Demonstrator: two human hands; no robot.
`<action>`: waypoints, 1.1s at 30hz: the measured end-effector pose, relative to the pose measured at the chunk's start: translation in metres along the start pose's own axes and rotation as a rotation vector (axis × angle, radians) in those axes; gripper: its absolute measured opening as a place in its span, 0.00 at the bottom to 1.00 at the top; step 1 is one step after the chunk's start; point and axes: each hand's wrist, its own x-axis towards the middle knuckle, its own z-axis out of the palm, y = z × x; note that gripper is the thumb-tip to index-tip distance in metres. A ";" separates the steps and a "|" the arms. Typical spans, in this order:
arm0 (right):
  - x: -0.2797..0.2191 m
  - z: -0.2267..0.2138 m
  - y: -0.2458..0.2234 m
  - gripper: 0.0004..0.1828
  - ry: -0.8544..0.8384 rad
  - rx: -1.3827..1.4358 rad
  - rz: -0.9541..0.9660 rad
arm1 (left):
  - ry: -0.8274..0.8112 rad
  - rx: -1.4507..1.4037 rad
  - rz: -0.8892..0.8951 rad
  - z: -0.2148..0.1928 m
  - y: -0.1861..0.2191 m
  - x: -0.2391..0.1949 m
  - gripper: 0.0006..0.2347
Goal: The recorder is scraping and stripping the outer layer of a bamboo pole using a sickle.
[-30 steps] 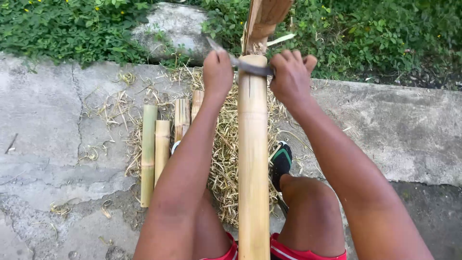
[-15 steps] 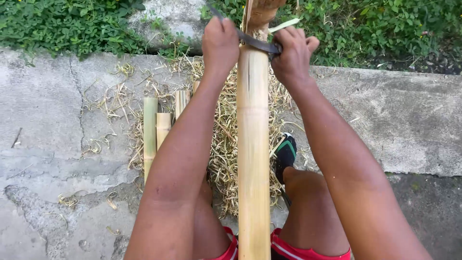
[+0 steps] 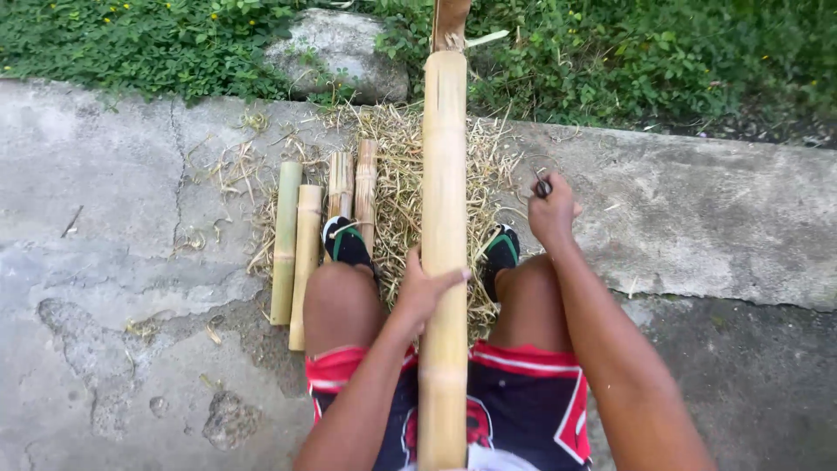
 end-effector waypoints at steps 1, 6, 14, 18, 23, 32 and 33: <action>-0.013 -0.004 0.009 0.07 0.000 0.003 -0.012 | 0.004 -0.005 0.010 -0.004 -0.003 0.006 0.38; -0.073 -0.047 0.021 0.09 0.099 0.167 -0.074 | -0.547 -0.458 -0.228 -0.040 -0.050 0.062 0.28; -0.136 -0.106 0.038 0.09 0.264 -0.200 -0.254 | -0.737 -0.581 -0.256 -0.080 0.030 -0.032 0.31; -0.128 -0.105 0.062 0.08 0.313 -0.148 -0.058 | -0.628 -0.331 -0.036 -0.129 0.027 -0.071 0.28; -0.116 -0.100 0.056 0.08 0.221 -0.002 -0.005 | -0.120 0.045 -0.076 -0.212 0.017 -0.089 0.26; -0.092 -0.095 0.063 0.08 0.100 -0.370 -0.159 | 0.603 0.912 -0.193 -0.329 -0.084 -0.005 0.33; -0.095 -0.099 0.067 0.08 0.071 -0.403 -0.156 | 0.637 0.909 -0.259 -0.338 -0.105 0.005 0.33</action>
